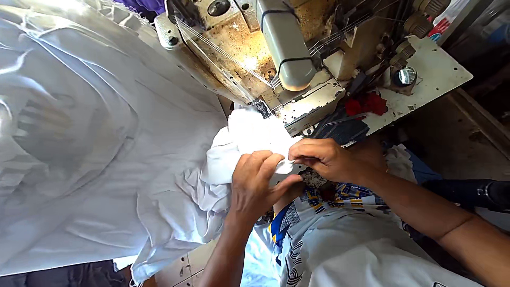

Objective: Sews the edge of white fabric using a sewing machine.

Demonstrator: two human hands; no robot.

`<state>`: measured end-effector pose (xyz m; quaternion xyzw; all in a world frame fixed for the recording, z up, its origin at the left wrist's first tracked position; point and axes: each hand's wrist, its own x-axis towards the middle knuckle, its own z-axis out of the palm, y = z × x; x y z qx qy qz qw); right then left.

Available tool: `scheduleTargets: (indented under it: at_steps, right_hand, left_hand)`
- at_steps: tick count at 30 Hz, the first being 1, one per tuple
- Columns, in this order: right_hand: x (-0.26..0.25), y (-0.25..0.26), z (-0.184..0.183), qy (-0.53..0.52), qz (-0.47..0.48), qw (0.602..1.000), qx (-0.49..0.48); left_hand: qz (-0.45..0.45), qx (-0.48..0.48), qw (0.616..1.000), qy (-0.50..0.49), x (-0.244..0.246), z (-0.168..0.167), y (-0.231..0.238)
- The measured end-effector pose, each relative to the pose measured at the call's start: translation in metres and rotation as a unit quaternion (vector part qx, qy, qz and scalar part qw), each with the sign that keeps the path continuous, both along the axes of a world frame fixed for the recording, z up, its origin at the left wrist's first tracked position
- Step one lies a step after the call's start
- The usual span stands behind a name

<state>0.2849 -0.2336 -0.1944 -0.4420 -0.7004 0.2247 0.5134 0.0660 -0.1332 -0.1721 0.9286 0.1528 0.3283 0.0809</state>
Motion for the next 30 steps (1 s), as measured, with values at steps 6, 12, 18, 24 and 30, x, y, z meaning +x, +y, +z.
scheduleTargets:
  at_steps: [6, 12, 18, 24, 30]
  right_hand:
    - [-0.004, -0.009, -0.010, 0.071, -0.036, 0.997, -0.003]
    - [-0.007, -0.009, -0.012, 0.122, -0.052, 0.991, -0.018]
    - [-0.007, 0.006, -0.011, 0.124, -0.082, 0.989, -0.026]
    - [-0.008, 0.032, -0.005, 0.140, -0.094, 0.984, -0.046]
    - [-0.010, 0.054, -0.006, 0.166, -0.083, 0.983, -0.014]
  left_hand:
    - [0.114, 0.133, 0.983, 0.063, -0.001, -0.024, 0.027]
    - [0.114, 0.113, 0.980, 0.114, -0.002, 0.003, 0.025]
    - [0.103, 0.106, 0.980, 0.131, 0.003, 0.013, 0.044]
    - [0.069, 0.110, 0.983, 0.126, 0.007, 0.024, 0.080]
    - [0.015, 0.045, 0.995, 0.092, 0.009, 0.033, 0.076]
